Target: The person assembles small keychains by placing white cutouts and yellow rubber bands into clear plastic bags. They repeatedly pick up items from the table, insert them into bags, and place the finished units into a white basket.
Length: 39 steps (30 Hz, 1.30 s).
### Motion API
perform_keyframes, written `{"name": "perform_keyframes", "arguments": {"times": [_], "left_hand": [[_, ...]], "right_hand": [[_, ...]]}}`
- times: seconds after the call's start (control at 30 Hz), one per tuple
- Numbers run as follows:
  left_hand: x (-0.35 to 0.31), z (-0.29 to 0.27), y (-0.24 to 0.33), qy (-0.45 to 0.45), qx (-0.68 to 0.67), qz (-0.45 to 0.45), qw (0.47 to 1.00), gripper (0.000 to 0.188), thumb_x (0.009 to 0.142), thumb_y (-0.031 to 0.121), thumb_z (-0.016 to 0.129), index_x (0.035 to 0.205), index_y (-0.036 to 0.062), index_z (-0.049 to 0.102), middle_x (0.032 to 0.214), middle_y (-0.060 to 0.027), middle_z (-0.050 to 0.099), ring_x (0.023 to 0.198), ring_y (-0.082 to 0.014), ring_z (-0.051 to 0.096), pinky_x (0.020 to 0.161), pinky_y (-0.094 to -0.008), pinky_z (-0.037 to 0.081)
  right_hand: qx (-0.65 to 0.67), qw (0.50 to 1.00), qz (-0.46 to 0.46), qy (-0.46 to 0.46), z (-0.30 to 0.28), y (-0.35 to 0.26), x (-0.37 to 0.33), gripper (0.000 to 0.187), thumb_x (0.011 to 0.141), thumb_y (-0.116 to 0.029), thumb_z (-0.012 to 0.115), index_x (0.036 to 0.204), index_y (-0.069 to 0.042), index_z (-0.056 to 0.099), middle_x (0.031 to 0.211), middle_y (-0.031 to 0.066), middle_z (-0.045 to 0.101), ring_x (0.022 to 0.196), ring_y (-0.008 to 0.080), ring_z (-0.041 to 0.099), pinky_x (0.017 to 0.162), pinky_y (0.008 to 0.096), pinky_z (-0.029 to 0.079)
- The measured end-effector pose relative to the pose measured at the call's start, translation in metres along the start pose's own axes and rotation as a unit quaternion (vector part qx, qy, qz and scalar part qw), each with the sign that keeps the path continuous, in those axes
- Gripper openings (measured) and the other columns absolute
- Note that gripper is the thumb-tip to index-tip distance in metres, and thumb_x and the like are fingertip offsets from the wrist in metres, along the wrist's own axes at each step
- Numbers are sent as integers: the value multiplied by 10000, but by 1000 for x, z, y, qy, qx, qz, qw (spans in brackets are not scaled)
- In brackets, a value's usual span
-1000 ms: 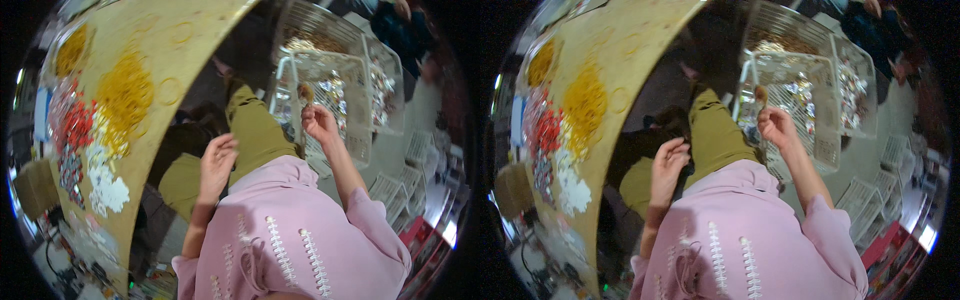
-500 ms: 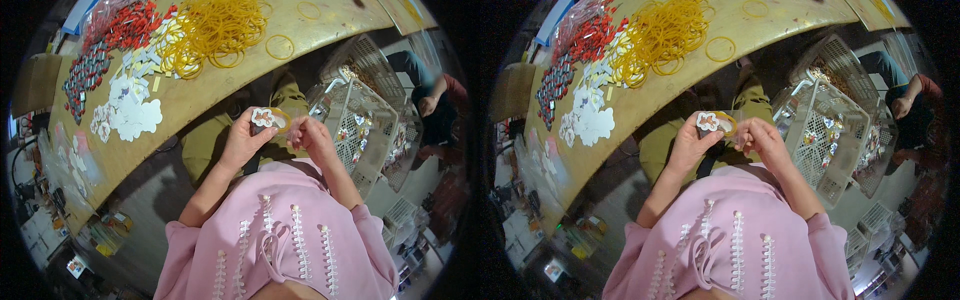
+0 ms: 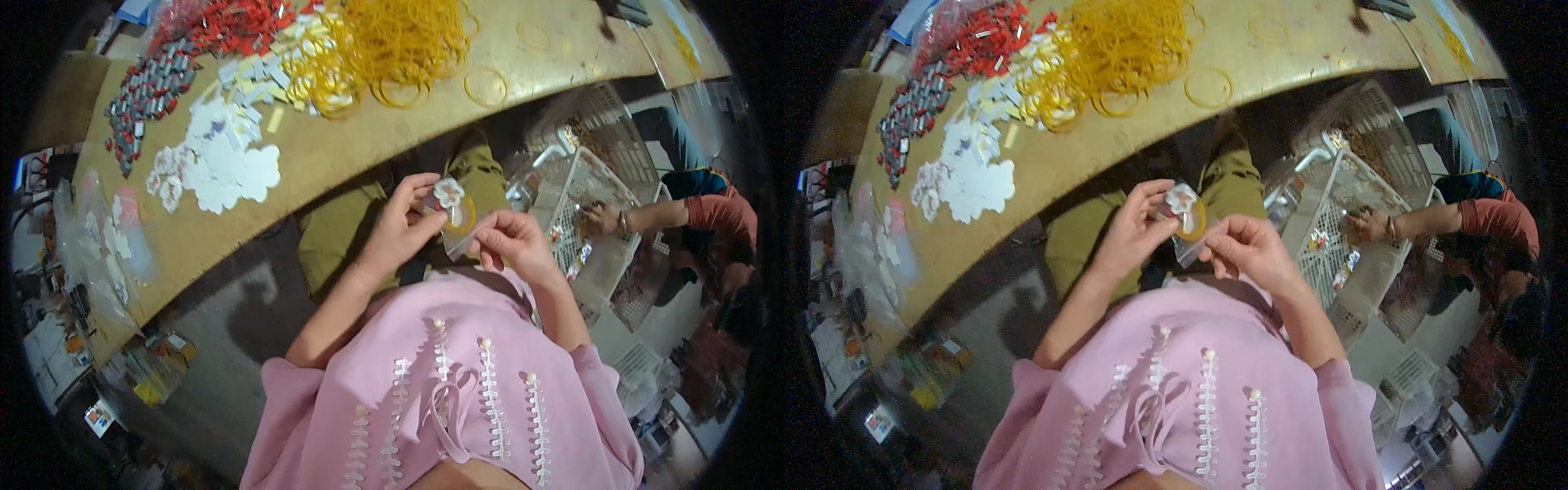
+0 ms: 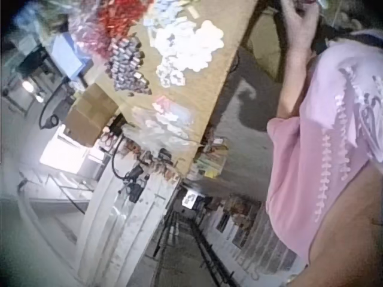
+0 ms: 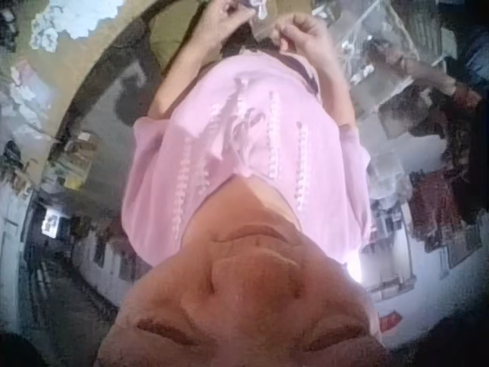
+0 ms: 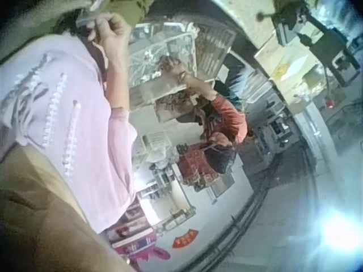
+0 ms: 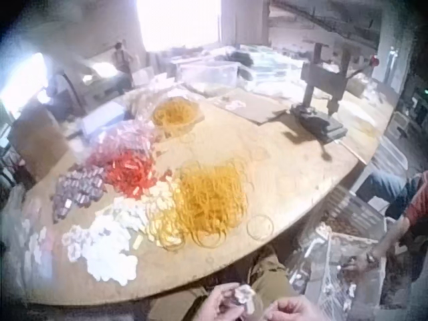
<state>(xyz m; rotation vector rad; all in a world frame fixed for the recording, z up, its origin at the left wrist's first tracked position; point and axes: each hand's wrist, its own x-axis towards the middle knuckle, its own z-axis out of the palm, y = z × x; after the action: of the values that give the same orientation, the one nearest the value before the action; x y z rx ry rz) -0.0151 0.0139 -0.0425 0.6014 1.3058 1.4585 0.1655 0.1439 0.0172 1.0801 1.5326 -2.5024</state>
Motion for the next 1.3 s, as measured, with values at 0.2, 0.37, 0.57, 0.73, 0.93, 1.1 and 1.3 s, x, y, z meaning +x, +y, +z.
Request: {"name": "perform_keyframes", "arguments": {"times": [0.2, 0.37, 0.57, 0.73, 0.93, 1.1, 1.3], "left_hand": [[-19, 13, 24, -64, 110, -22, 992, 217, 853, 143, 773, 997, 55, 637, 790, 38, 588, 712, -38, 548, 621, -211, 471], [-14, 15, 18, -65, 78, -36, 994, 138, 902, 75, 701, 993, -17, 654, 839, -42, 706, 757, -68, 654, 666, -241, 540], [-23, 7, 37, -50, 151, -27, 987, 137, 946, 76, 644, 1034, -28, 655, 869, -38, 705, 814, -83, 661, 722, -249, 542], [-25, 24, 42, 23, 250, 82, 964, 101, 934, 98, 631, 929, -2, 623, 783, -96, 692, 692, -128, 683, 625, -285, 542], [-21, 29, 39, 82, 291, 69, 951, 31, 948, 43, 596, 960, 17, 586, 737, -42, 663, 627, -102, 663, 554, -271, 526], [-29, 34, 58, 54, 275, 155, 947, 75, 903, -10, 603, 952, 46, 606, 787, -101, 644, 653, -206, 700, 568, -322, 537], [-29, 23, 64, 50, 492, 225, 840, 138, 813, -4, 624, 930, 56, 664, 923, -91, 643, 833, -296, 672, 692, -384, 549]], "right_hand": [[-33, 997, -1, 75, 21, 14, 11, 198, 972, -215, 650, 858, -56, 616, 724, 28, 658, 525, 62, 572, 432, 194, 390], [37, 995, -58, 77, 21, 26, 18, 202, 961, -156, 662, 836, -22, 577, 767, 79, 677, 609, 126, 661, 511, 229, 500], [78, 991, -106, 38, 27, 33, 26, 171, 947, -92, 664, 827, -17, 568, 815, 118, 700, 686, 184, 701, 630, 296, 585], [39, 988, -133, 75, 27, 31, 24, 171, 942, -65, 642, 806, -12, 554, 788, 89, 679, 709, 159, 683, 636, 289, 579], [-43, 983, -144, 109, 29, 36, 24, 194, 886, -96, 640, 732, -54, 530, 743, -2, 600, 678, 63, 549, 609, 254, 502], [168, 977, -122, 40, 35, 16, 16, 148, 966, -156, 617, 869, -49, 588, 817, 57, 660, 722, 131, 660, 652, 254, 522], [166, 977, -136, 3, 31, 26, 20, 143, 954, -129, 647, 843, -45, 615, 872, 63, 692, 745, 113, 663, 666, 239, 526]]}}
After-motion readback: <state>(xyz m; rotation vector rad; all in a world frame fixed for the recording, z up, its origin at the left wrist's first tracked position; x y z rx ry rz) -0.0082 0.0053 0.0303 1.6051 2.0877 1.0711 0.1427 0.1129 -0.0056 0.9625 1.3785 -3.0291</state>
